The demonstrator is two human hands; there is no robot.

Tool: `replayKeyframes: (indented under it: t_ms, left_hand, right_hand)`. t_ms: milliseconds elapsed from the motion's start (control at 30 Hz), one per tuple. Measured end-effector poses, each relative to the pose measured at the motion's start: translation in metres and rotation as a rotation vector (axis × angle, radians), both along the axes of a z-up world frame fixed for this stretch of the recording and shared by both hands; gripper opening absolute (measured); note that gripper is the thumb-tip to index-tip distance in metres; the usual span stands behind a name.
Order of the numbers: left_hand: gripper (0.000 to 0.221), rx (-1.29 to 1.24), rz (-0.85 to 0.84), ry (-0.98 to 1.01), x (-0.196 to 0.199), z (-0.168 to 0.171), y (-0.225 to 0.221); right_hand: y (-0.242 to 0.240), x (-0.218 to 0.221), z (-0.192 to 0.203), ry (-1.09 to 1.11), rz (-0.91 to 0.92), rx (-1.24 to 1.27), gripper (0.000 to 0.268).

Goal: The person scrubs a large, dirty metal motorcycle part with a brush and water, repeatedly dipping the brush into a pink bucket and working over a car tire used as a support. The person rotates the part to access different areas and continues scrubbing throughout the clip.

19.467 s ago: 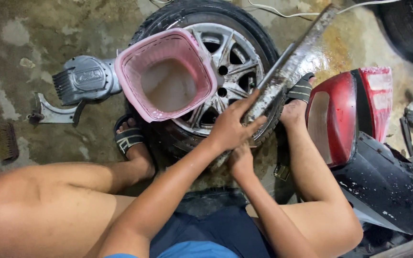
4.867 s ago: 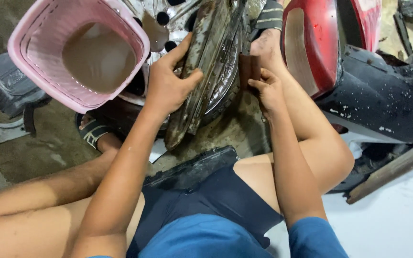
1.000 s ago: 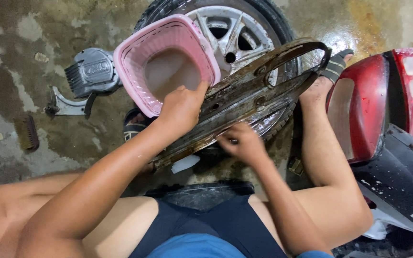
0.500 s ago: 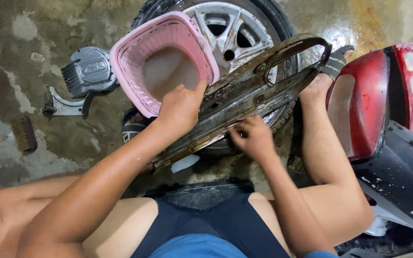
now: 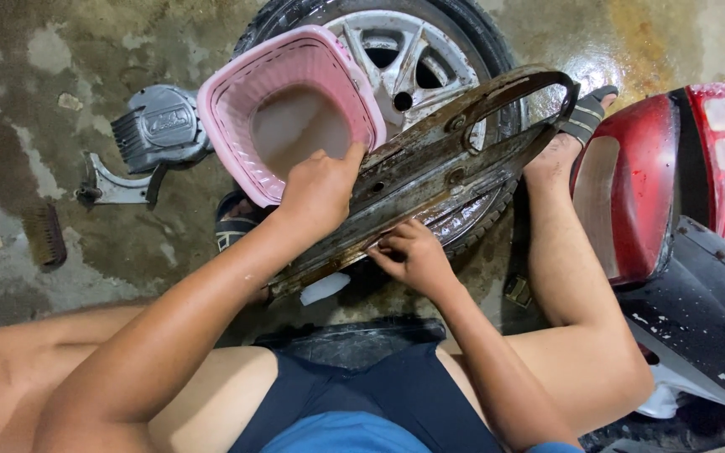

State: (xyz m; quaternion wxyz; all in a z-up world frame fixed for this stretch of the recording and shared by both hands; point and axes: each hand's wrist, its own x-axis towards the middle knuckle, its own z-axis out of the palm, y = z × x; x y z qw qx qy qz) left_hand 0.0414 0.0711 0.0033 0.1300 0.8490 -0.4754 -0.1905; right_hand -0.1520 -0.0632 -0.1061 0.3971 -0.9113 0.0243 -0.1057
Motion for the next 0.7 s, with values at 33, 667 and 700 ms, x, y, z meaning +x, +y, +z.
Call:
replayKeyframes:
  t_ms: [33,667,700]
  left_hand:
    - [0.065,0.001,-0.001,-0.002,0.0,-0.003,0.0]
    - [0.075,0.085,0.006,-0.003,-0.001,0.003,-0.002]
    - [0.076,0.107,0.005,-0.003,-0.001,0.002,-0.001]
  right_hand:
    - [-0.007,0.002,0.008,-0.002,-0.001,0.001,0.022]
    - [-0.035,-0.006,0.006,-0.054,-0.07,-0.064,0.021]
    - [-0.019,-0.004,0.011,-0.053,0.004,-0.043,0.024]
